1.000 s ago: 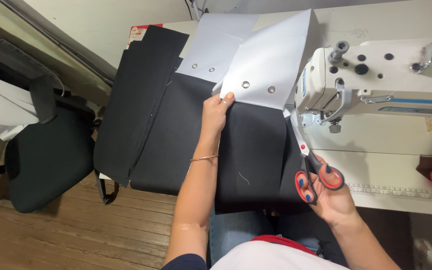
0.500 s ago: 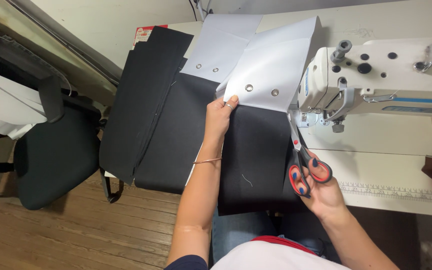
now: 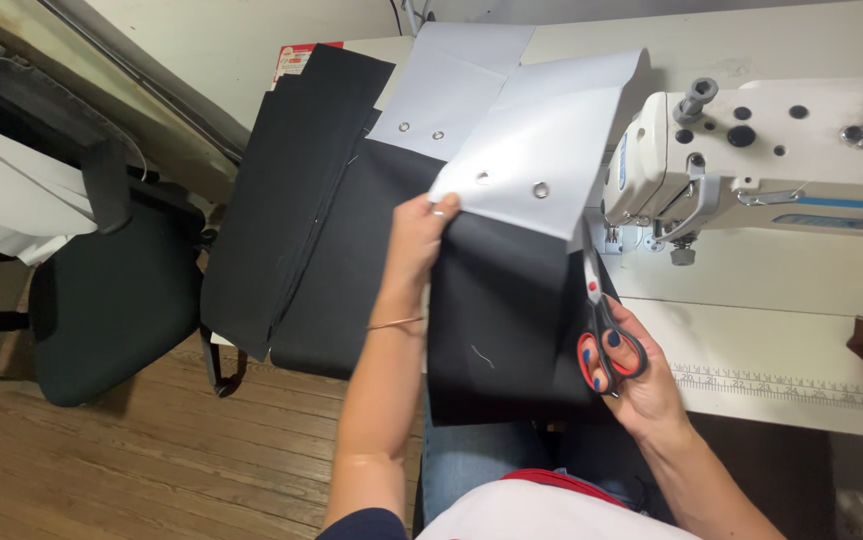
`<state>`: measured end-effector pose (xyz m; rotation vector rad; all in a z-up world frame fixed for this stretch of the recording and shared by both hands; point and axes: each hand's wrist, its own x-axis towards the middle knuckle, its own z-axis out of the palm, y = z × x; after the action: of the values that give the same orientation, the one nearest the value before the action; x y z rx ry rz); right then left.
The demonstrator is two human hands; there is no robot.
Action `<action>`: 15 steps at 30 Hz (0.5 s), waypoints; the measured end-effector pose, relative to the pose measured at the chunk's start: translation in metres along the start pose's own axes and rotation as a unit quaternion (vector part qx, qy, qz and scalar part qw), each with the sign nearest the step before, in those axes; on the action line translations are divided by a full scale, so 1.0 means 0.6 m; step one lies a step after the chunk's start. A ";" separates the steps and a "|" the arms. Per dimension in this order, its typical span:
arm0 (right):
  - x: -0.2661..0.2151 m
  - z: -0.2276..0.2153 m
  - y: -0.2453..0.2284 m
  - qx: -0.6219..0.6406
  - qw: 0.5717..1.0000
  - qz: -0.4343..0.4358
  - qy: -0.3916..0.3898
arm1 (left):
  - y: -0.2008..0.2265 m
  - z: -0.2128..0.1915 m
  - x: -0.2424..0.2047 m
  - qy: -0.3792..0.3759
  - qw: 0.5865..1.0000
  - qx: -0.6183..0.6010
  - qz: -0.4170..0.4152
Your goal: Aligning leather pieces and trimming them with scissors at a sewing station
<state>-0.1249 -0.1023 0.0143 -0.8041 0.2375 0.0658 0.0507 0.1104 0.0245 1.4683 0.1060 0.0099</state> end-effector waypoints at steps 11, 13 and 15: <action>-0.041 -0.025 -0.028 -0.002 0.999 0.039 -0.021 | 0.222 -0.254 -0.082 0.162 0.959 0.071 0.220; -0.059 -0.039 -0.041 -0.026 0.996 0.080 -0.009 | 0.169 -0.309 -0.055 0.193 0.953 0.113 0.205; -0.072 -0.061 -0.052 -0.159 0.985 0.059 -0.034 | 0.094 -0.362 -0.023 0.244 0.853 0.461 0.017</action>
<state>-0.1688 -0.1492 0.0221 -1.1039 0.2131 0.2473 0.0232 0.3308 0.0600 2.4089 0.5609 0.4161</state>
